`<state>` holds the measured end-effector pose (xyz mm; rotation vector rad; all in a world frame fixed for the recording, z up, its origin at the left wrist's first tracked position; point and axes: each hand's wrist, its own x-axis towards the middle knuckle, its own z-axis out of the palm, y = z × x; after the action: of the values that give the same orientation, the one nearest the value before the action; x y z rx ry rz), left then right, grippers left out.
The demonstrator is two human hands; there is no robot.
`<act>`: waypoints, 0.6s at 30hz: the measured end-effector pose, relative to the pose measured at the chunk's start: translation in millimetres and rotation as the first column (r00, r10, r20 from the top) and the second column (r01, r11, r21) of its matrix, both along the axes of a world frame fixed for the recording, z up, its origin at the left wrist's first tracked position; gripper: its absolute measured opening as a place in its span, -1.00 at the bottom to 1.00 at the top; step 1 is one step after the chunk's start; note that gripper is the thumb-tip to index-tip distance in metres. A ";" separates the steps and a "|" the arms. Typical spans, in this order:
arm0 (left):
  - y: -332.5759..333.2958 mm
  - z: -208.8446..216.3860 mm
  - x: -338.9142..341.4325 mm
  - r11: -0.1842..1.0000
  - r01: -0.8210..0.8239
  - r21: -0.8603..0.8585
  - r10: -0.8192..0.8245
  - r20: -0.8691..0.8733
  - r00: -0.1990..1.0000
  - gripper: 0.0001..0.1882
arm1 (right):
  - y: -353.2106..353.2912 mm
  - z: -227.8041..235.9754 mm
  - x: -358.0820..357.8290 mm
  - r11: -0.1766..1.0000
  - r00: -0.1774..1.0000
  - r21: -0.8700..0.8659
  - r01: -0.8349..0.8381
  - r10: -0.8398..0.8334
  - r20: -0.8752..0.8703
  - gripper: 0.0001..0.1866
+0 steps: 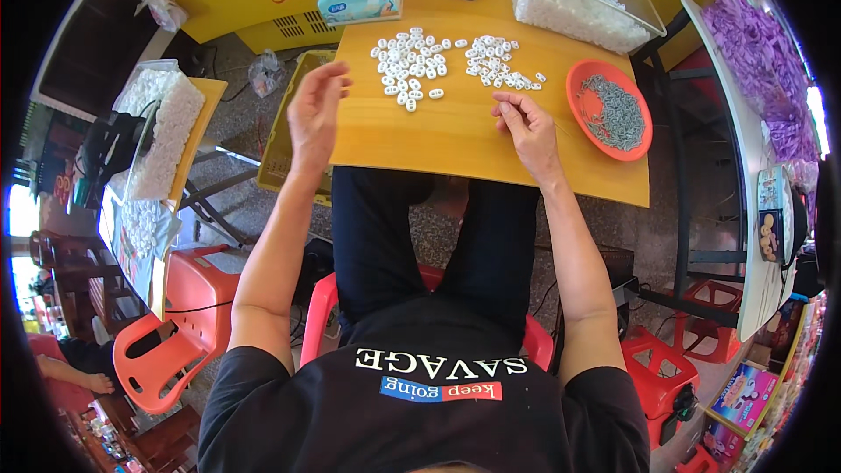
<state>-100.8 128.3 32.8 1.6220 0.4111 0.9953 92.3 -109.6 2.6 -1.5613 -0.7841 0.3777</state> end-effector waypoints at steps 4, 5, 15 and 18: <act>-20.6 -1.1 40.6 0.989 0.144 0.018 -0.142 -0.085 0.986 -0.81 | 0.0 -2.7 1.3 1.000 1.000 0.005 0.013 -0.013 0.001 -0.78; -24.9 -0.8 51.5 0.987 0.158 0.010 -0.156 -0.111 0.981 -0.81 | 1.0 -1.2 -0.1 1.000 1.000 -0.002 0.009 -0.009 -0.005 -0.78; 11.3 -18.6 169.0 0.627 0.159 0.763 0.170 -0.333 0.927 -0.82 | 5.4 -2.5 -1.1 1.000 1.000 0.018 -0.002 0.002 -0.006 -0.80; 8.7 -17.2 182.0 0.532 0.264 0.805 0.215 -0.430 0.877 -0.83 | 2.1 -2.0 0.0 1.000 1.000 0.016 0.019 -0.019 -0.011 -0.81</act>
<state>81.3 137.1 15.7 2.8277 0.2109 0.7688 92.2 -107.5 0.6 -1.5491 -0.7616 0.3642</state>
